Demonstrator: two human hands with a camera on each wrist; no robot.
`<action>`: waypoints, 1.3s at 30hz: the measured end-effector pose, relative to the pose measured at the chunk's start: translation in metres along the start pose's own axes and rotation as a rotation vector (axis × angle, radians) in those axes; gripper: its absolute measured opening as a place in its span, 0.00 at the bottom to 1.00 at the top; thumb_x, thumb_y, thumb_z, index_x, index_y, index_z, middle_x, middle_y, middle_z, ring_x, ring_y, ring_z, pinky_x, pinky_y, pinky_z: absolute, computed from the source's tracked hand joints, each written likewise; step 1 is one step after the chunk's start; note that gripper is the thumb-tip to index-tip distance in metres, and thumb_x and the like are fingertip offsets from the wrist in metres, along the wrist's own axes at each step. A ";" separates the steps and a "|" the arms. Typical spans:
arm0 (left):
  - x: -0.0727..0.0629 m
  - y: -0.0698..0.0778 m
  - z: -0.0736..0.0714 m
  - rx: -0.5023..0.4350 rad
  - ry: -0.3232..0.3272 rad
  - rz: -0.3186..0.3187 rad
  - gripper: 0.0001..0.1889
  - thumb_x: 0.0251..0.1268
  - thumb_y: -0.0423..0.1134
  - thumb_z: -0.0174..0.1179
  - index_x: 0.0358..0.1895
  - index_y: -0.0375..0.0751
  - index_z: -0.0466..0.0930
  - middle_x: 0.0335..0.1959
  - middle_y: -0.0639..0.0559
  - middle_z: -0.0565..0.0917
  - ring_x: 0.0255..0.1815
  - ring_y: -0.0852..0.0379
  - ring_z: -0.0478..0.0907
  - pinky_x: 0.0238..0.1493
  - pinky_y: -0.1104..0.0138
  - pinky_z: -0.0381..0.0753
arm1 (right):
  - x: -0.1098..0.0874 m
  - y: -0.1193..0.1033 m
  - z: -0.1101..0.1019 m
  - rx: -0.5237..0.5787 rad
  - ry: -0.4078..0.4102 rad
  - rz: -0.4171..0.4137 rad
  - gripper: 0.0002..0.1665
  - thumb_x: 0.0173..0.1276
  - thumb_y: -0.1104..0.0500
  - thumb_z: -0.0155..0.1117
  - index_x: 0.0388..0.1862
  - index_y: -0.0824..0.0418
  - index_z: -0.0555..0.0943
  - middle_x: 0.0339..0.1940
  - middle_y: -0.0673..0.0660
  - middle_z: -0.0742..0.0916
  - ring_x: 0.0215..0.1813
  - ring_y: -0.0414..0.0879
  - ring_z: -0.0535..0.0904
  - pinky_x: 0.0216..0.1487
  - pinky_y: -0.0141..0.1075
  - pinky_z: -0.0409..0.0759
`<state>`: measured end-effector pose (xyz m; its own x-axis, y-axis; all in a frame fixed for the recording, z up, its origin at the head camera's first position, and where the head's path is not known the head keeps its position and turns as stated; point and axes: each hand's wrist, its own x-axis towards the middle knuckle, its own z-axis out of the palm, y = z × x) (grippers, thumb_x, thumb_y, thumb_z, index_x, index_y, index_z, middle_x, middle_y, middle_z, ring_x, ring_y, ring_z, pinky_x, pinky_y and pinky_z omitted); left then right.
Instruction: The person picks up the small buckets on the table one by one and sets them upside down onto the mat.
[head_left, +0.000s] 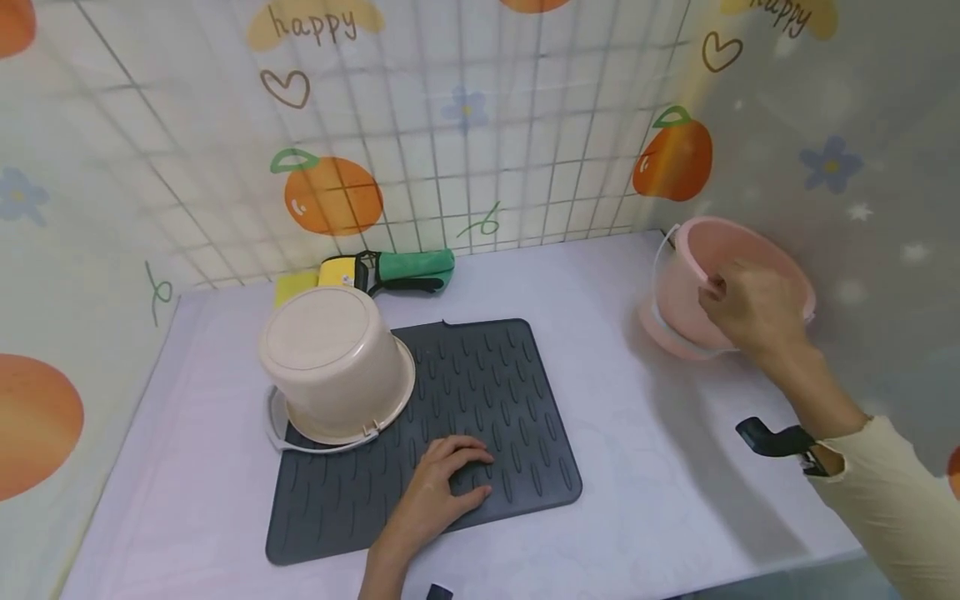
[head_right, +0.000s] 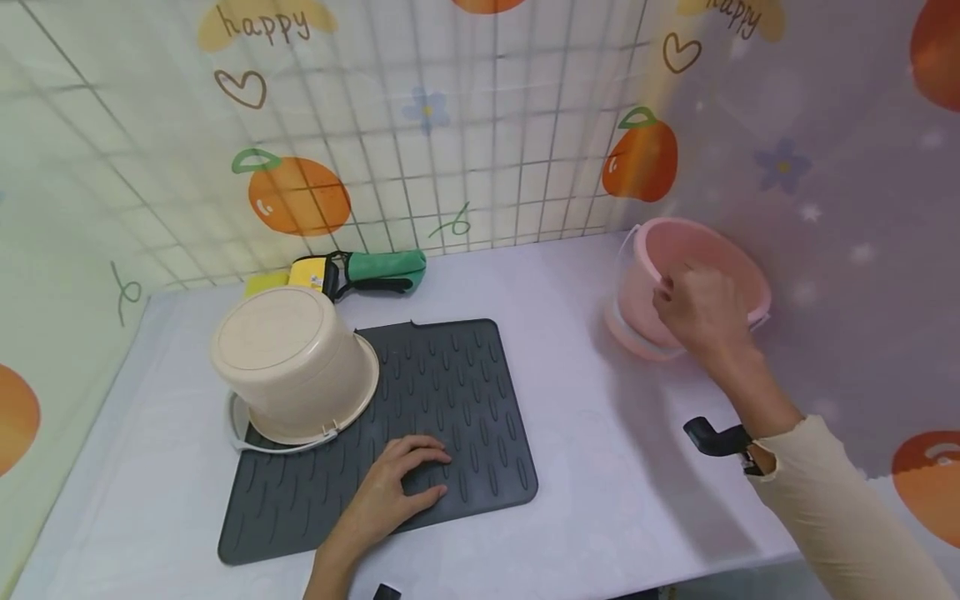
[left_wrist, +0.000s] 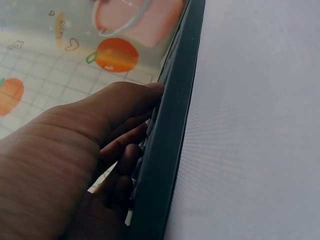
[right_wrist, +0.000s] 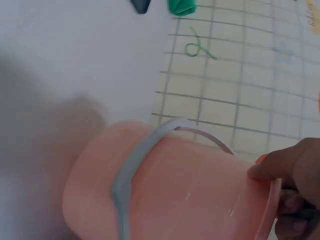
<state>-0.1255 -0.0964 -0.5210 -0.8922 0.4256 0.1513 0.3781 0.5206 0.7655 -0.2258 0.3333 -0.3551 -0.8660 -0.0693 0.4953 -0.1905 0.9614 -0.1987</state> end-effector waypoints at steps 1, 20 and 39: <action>0.000 0.000 -0.001 0.002 -0.001 -0.003 0.17 0.57 0.43 0.75 0.51 0.54 0.85 0.58 0.64 0.76 0.63 0.60 0.67 0.64 0.49 0.68 | 0.000 -0.001 -0.001 0.009 0.033 -0.018 0.15 0.60 0.68 0.61 0.17 0.62 0.69 0.15 0.56 0.69 0.19 0.52 0.64 0.22 0.42 0.58; -0.002 -0.002 -0.003 -0.004 -0.001 -0.001 0.17 0.57 0.43 0.75 0.51 0.54 0.85 0.58 0.64 0.76 0.63 0.60 0.66 0.64 0.49 0.67 | 0.000 -0.028 -0.015 0.258 0.138 0.098 0.15 0.58 0.58 0.77 0.36 0.70 0.87 0.31 0.66 0.87 0.25 0.25 0.73 0.26 0.15 0.64; -0.001 -0.002 0.000 0.009 -0.001 0.005 0.17 0.58 0.43 0.74 0.51 0.54 0.85 0.58 0.64 0.76 0.62 0.60 0.66 0.63 0.50 0.69 | -0.001 -0.061 -0.004 0.535 0.122 0.249 0.20 0.60 0.55 0.78 0.43 0.70 0.87 0.32 0.64 0.88 0.25 0.26 0.78 0.27 0.19 0.76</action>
<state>-0.1251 -0.0983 -0.5228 -0.8901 0.4288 0.1546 0.3849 0.5253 0.7589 -0.2114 0.2763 -0.3397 -0.8612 0.2025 0.4662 -0.2223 0.6748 -0.7037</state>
